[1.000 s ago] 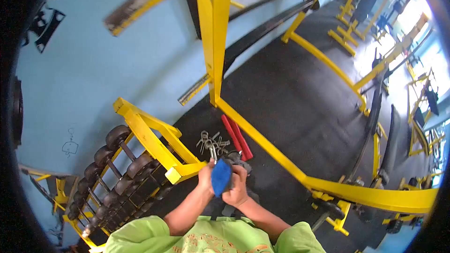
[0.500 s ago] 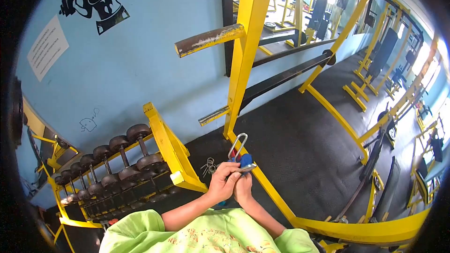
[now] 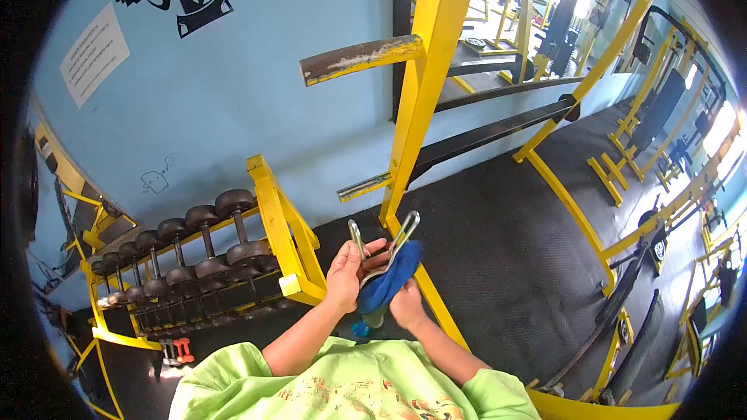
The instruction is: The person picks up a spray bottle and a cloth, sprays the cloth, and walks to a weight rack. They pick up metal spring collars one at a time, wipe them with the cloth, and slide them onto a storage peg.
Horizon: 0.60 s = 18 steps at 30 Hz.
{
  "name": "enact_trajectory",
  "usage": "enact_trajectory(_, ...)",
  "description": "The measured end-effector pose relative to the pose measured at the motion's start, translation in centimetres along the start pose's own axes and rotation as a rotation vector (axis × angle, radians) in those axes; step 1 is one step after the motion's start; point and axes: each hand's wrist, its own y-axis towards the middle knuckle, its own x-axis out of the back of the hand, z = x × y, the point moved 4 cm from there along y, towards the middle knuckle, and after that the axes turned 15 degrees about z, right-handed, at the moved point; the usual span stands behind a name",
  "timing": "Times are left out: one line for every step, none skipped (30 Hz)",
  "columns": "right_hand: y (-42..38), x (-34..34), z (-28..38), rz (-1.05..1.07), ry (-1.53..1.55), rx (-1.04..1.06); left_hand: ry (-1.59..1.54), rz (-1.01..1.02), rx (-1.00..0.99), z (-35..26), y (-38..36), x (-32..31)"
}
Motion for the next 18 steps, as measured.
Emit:
enact_trajectory(-0.2, -0.7, -0.1, 0.003, 0.124, 0.023, 0.000, 0.005, 0.001, 0.2, 0.2, 0.3)
enact_trajectory(-0.4, -1.1, 0.1, 0.006, 0.250, 0.043, 0.093, 0.046, 0.019, 0.5, 0.2, 0.6)
enact_trajectory(-0.4, -1.0, 0.5, 0.001, 0.251, 0.041, 0.185, 0.085, 0.038, 0.8, 0.1, 0.6)
enact_trajectory(0.1, -0.9, 1.5, 0.034, 0.223, 0.121, 0.324, 0.055, 0.004, 1.0, 0.0, 0.5)
enact_trajectory(0.3, -0.8, 2.1, 0.066, 0.196, 0.202, 0.325, 0.057, 0.008, 1.3, 0.1, 0.5)
enact_trajectory(0.2, -0.6, 2.4, 0.045, 0.076, 0.245, 0.403, 0.081, -0.046, 1.1, 0.3, 0.3)
enact_trajectory(0.1, -1.4, 2.4, 0.037, 0.081, 0.247, 0.481, 0.104, -0.098, 0.9, 0.5, 0.1)
enact_trajectory(-0.3, -2.8, 3.1, 0.014, -0.090, 0.331, 0.450, 0.040, -0.081, -0.2, 0.5, -0.7)
enact_trajectory(-0.6, -3.7, 3.7, -0.007, -0.264, 0.415, 0.396, -0.003, -0.063, -0.2, 0.6, -0.1)
enact_trajectory(-0.8, -3.6, 3.3, 0.014, -0.146, 0.347, 0.239, 0.007, -0.065, -0.1, 0.6, 0.3)
enact_trajectory(-0.9, -3.4, 3.4, 0.012, -0.151, 0.348, 0.080, 0.019, -0.068, 0.2, 0.7, 0.5)
enact_trajectory(-0.8, -3.1, 3.3, 0.030, -0.164, 0.343, 0.122, 0.011, -0.071, 0.8, 0.6, 0.8)
enact_trajectory(-0.6, -2.9, 3.1, 0.047, -0.175, 0.339, 0.167, 0.004, -0.074, 1.4, 0.5, 0.9)
enact_trajectory(-0.1, -2.4, 3.2, 0.027, -0.268, 0.331, 0.140, -0.001, -0.038, 1.1, 0.3, -0.3)
enact_trajectory(0.0, -2.0, 3.6, 0.027, -0.269, 0.336, 0.186, 0.045, -0.078, 1.3, 0.3, -0.4)
enact_trajectory(-0.2, -1.6, 4.5, -0.048, -0.561, 0.351, 0.281, 0.078, -0.138, 1.1, 0.3, -0.8)
enact_trajectory(-0.3, -1.7, 5.2, -0.122, -0.853, 0.357, 0.374, 0.106, -0.196, 0.9, 0.1, -1.1)
enact_trajectory(-0.3, -1.9, 5.5, -0.141, -0.939, 0.442, 0.461, 0.135, -0.239, 0.6, 0.0, -1.0)
